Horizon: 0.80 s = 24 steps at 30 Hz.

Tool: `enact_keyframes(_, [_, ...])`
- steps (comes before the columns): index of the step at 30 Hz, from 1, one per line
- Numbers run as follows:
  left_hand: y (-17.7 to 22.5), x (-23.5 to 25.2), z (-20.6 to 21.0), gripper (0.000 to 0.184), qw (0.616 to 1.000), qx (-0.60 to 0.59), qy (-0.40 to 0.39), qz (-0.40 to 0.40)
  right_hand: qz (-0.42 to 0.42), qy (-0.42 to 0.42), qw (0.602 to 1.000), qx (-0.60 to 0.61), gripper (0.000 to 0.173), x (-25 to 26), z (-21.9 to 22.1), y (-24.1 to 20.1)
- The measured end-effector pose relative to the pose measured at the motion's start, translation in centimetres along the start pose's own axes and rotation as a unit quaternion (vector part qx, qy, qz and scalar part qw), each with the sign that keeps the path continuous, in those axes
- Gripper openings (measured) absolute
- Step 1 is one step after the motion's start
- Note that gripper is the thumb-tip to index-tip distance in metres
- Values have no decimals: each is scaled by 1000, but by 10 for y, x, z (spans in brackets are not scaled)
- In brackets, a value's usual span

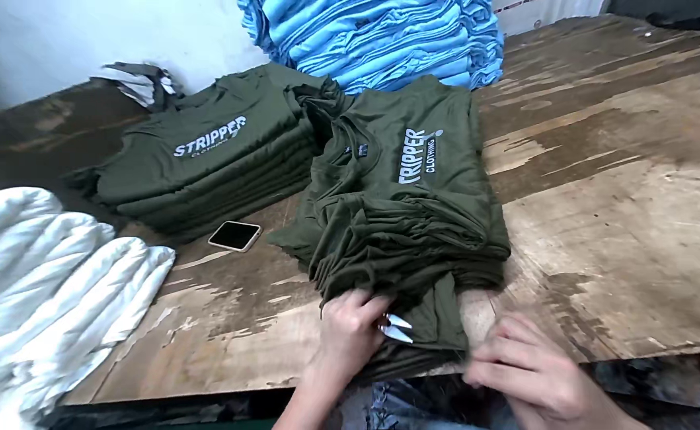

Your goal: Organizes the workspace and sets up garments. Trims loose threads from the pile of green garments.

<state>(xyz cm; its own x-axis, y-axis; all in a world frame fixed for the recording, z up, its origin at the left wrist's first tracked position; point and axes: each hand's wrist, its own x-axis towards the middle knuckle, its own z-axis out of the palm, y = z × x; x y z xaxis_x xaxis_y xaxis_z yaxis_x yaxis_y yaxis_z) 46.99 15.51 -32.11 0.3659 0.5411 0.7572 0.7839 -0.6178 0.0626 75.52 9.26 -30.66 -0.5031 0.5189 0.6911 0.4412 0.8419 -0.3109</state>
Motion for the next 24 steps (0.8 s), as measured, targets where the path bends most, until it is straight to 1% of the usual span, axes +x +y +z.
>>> enact_keyframes(2, [-2, -11, -16, 28, 993, -81, -81, -23, 39, -149, 988, 2, 18, -6, -31, 0])
enact_keyframes(3, [-2, -14, -23, 34, 986, -122, -110, -31, 64, -213, 975, -17, 27, -7, -40, -2])
enact_keyframes(4, [-1, -17, -28, 39, 979, -153, -127, -32, 90, -249, 964, -37, 40, -6, -45, -6])
enact_keyframes(5, [-1, -18, -29, 34, 976, -173, -130, -29, 114, -243, 962, -44, 48, -3, -44, -10])
enact_keyframes(6, [-2, -19, -29, 24, 974, -187, -124, -24, 135, -196, 970, -44, 48, 1, -38, -15])
enact_keyframes(7, [-2, -18, -29, 19, 973, -199, -114, -21, 152, -122, 980, -35, 42, 7, -28, -19])
enact_keyframes(9, [-1, -13, -31, 18, 969, -227, -92, -28, 176, 3, 984, -37, 30, 27, -2, -29])
enact_keyframes(10, [0, -9, -32, 20, 968, -235, -81, -35, 185, 44, 981, -46, 30, 38, 13, -33])
enact_keyframes(12, [3, -1, -36, 22, 963, -257, -70, -48, 219, 90, 967, -95, 34, 59, 43, -35])
enact_keyframes(13, [5, 3, -40, 22, 958, -272, -67, -53, 242, 98, 957, -126, 30, 67, 55, -31])
enact_keyframes(14, [5, 7, -45, 23, 953, -288, -69, -56, 263, 104, 947, -151, 26, 72, 62, -25])
enact_keyframes(15, [4, 9, -50, 24, 948, -303, -75, -56, 275, 112, 942, -157, 29, 73, 63, -18])
enact_keyframes(16, [2, 10, -55, 24, 944, -315, -87, -54, 267, 121, 945, -144, 34, 70, 56, -13])
enact_keyframes(17, [0, 10, -58, 25, 941, -316, -105, -52, 231, 121, 958, -118, 33, 62, 44, -9])
enact_keyframes(19, [0, 6, -59, 24, 941, -295, -157, -60, 104, 65, 990, -68, 14, 38, 18, -3])
enact_keyframes(20, [3, 5, -57, 27, 944, -269, -177, -66, 37, 33, 996, -67, 14, 27, 10, 0])
enact_keyframes(21, [8, 5, -54, 33, 949, -240, -189, -74, -3, 3, 998, -66, 19, 17, 4, 2])
enact_keyframes(22, [12, 6, -49, 44, 953, -216, -190, -92, -17, -33, 998, -46, 21, 9, -2, 3])
enact_keyframes(23, [17, 9, -45, 53, 959, -192, -176, -114, -12, -83, 996, -16, 21, 4, -10, 3])
enact_keyframes(24, [22, 14, -40, 58, 965, -164, -152, -136, 5, -138, 990, 12, 17, 2, -20, 1])
